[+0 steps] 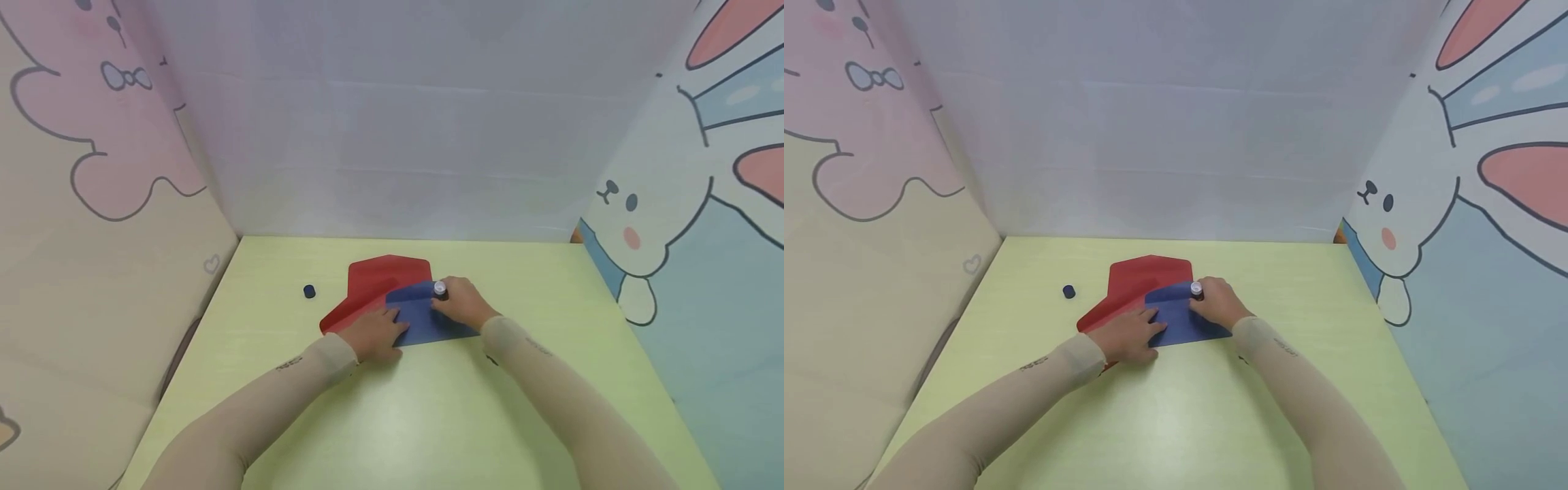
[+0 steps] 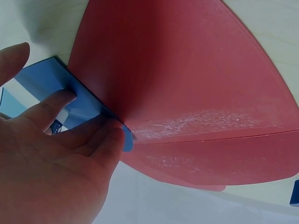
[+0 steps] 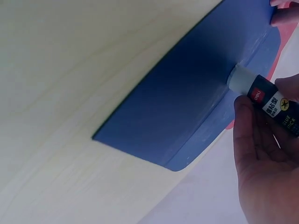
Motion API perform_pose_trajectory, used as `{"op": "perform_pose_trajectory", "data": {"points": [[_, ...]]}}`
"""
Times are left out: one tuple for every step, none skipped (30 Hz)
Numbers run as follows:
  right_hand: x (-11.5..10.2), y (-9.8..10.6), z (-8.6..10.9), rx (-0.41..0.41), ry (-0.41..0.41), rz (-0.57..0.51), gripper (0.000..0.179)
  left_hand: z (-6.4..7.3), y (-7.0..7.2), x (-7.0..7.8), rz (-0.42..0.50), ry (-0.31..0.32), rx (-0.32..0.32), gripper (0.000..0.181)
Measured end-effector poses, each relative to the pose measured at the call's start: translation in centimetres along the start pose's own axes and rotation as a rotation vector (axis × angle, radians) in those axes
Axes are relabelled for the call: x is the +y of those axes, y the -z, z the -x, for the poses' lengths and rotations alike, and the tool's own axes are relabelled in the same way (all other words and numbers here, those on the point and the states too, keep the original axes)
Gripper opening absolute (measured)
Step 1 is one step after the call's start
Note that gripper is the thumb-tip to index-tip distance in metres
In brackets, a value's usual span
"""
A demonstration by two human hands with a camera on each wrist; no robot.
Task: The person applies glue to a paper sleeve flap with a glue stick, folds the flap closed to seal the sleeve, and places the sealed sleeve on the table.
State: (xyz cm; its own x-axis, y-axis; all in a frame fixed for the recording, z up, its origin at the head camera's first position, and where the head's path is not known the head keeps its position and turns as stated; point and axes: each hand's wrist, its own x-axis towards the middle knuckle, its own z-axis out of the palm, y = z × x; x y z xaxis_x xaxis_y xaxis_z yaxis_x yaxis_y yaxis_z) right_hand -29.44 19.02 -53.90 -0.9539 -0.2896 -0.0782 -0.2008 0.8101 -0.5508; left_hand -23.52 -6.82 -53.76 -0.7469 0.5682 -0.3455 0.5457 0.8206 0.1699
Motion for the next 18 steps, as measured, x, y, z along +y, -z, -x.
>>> {"op": "perform_pose_trajectory", "data": {"points": [[0.1,0.1,0.1,0.003,-0.001,-0.001,0.024,0.0,0.0,0.0,-0.002,-0.001,0.001,0.080],[0.2,0.2,0.2,0.006,-0.002,-0.002,0.024,0.1,0.0,0.0,-0.002,-0.003,0.001,0.080],[0.3,0.3,0.3,0.010,-0.004,0.001,0.023,0.1,0.0,0.0,-0.001,-0.004,0.002,0.080],[0.4,0.4,0.4,0.013,-0.009,0.003,0.024,0.1,0.0,-0.1,0.000,-0.004,0.003,0.079],[0.6,0.5,0.4,0.014,-0.015,0.006,0.024,0.2,0.0,-0.1,0.000,-0.004,0.006,0.079],[0.8,0.5,0.4,0.015,-0.021,0.013,0.025,0.2,0.0,-0.1,0.001,-0.003,0.007,0.079],[0.9,0.5,0.4,0.016,-0.028,0.016,0.025,0.3,0.1,-0.1,0.003,-0.003,0.009,0.079],[1.0,0.6,0.4,0.016,-0.033,0.018,0.026,0.4,0.1,-0.2,0.005,-0.003,0.008,0.079],[1.2,0.6,0.4,0.016,-0.037,0.019,0.027,0.4,0.2,-0.2,0.006,-0.003,0.010,0.080],[1.3,0.6,0.4,0.017,-0.036,0.015,0.027,0.5,0.2,-0.2,0.006,-0.003,0.011,0.080],[1.5,0.6,0.3,0.019,-0.034,0.010,0.026,0.5,0.3,-0.1,0.007,-0.004,0.012,0.080],[1.7,0.7,0.3,0.022,-0.032,-0.001,0.025,0.5,0.3,-0.1,0.008,-0.005,0.011,0.079],[1.8,0.8,0.4,0.024,-0.033,-0.018,0.024,0.6,0.4,-0.1,0.009,-0.007,0.010,0.079],[2.0,0.8,0.3,0.028,-0.037,-0.038,0.022,0.5,0.4,-0.1,0.008,-0.008,0.009,0.079],[2.2,0.9,0.3,0.035,-0.042,-0.061,0.021,0.5,0.4,0.0,0.011,-0.009,0.009,0.079],[2.4,0.9,0.4,0.044,-0.050,-0.086,0.020,0.5,0.4,0.0,0.013,-0.009,0.006,0.078],[2.6,1.1,0.4,0.054,-0.063,-0.106,0.019,0.5,0.4,0.0,0.015,-0.010,0.003,0.078],[2.7,1.2,0.5,0.065,-0.073,-0.125,0.020,0.4,0.4,0.1,0.017,-0.009,0.000,0.079]]}}
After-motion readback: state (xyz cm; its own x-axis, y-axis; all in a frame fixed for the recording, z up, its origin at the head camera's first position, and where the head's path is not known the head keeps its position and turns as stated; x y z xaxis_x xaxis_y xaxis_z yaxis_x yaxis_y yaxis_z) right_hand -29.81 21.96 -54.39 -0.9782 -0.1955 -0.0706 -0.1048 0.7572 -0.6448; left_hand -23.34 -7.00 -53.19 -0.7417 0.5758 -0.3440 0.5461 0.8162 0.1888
